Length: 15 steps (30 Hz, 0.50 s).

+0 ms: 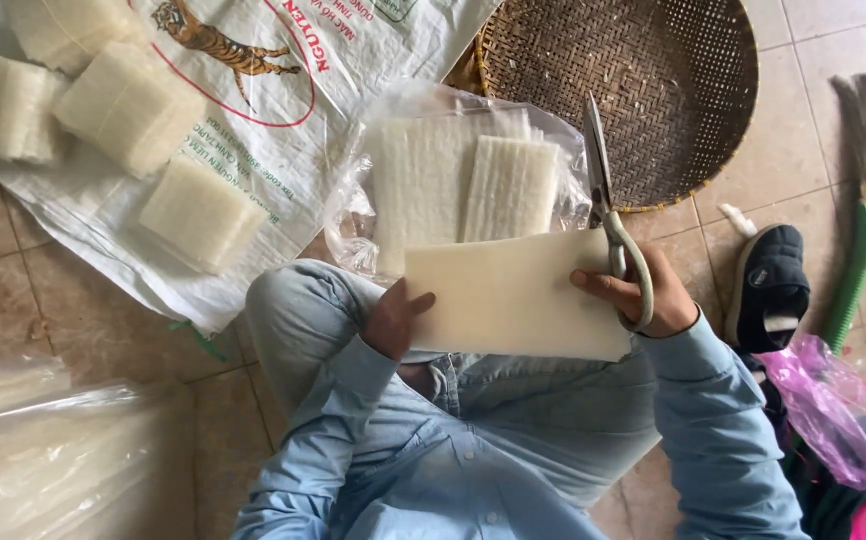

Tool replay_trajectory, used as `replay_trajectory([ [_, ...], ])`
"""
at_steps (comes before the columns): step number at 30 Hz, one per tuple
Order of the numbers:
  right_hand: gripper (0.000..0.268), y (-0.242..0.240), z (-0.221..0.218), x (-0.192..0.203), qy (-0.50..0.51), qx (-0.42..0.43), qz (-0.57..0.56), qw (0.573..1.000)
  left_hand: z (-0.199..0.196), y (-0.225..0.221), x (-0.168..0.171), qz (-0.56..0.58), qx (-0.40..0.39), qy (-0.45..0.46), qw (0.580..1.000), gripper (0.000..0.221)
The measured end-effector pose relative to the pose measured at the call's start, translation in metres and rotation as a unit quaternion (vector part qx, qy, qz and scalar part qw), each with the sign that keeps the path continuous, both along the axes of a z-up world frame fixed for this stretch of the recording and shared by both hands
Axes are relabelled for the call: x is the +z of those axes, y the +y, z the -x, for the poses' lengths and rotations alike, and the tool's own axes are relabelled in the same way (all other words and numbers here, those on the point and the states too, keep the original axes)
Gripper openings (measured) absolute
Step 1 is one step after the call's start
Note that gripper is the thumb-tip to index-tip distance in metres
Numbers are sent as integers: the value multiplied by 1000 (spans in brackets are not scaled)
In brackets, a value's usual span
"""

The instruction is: Trimming stacks of rice paper with scissors and placing them into plastic bags for packaging while sitting on the floor.

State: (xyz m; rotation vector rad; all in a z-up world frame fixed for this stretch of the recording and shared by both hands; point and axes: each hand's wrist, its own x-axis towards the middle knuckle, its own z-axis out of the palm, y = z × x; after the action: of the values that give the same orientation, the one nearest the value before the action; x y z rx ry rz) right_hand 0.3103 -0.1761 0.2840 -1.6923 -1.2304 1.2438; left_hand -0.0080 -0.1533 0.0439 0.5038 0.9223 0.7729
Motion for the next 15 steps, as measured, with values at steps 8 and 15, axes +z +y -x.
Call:
replay_trajectory([
  [8,19,10,-16,-34,-8,-64,-51,997,16,33,41,-99,9,68,993,44],
  [15,30,-31,-46,-96,-2,-108,-195,975,19,98,59,-255,154,185,936,46],
])
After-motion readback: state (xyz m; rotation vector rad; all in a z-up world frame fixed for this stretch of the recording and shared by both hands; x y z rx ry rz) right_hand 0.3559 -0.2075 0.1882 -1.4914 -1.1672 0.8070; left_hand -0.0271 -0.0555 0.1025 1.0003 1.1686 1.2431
